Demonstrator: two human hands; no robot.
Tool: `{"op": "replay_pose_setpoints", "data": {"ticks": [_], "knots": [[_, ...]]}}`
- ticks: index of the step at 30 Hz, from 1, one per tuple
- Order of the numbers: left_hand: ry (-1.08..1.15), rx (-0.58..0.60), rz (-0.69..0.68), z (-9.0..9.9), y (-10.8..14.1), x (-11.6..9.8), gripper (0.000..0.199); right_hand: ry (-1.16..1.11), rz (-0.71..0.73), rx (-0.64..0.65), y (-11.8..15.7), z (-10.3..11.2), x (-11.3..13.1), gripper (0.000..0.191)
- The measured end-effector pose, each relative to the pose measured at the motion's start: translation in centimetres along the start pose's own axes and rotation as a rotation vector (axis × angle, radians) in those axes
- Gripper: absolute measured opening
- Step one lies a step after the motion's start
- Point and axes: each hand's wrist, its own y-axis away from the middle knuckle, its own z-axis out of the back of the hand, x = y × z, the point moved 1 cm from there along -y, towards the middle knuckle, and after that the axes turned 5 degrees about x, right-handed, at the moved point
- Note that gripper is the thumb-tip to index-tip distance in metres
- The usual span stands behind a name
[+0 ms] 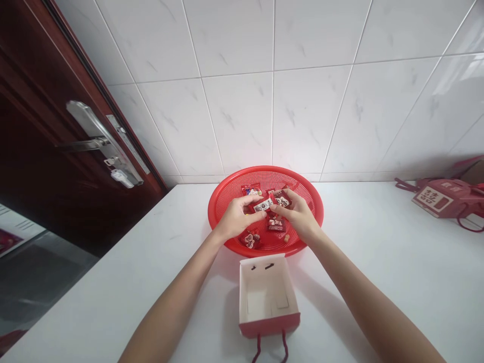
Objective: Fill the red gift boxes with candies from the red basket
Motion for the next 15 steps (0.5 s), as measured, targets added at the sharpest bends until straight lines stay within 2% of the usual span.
{"op": "replay_pose_setpoints", "data": {"ticks": [5,10,15], "knots": [[0.028,-0.039,-0.006,0.20,-0.07,0.05,0.040,-0.002,0.014,-0.033,-0.07,0.12,-0.04,0.038],[0.068,-0.130,0.020,0.38,-0.14,0.42,0.045,0.008,-0.050,-0.014,-0.23,0.05,-0.17,0.042],[0.054,-0.093,0.042,0.35,-0.10,0.77,0.046,0.045,-0.109,0.001,-0.22,-0.17,-0.05,0.045]]}}
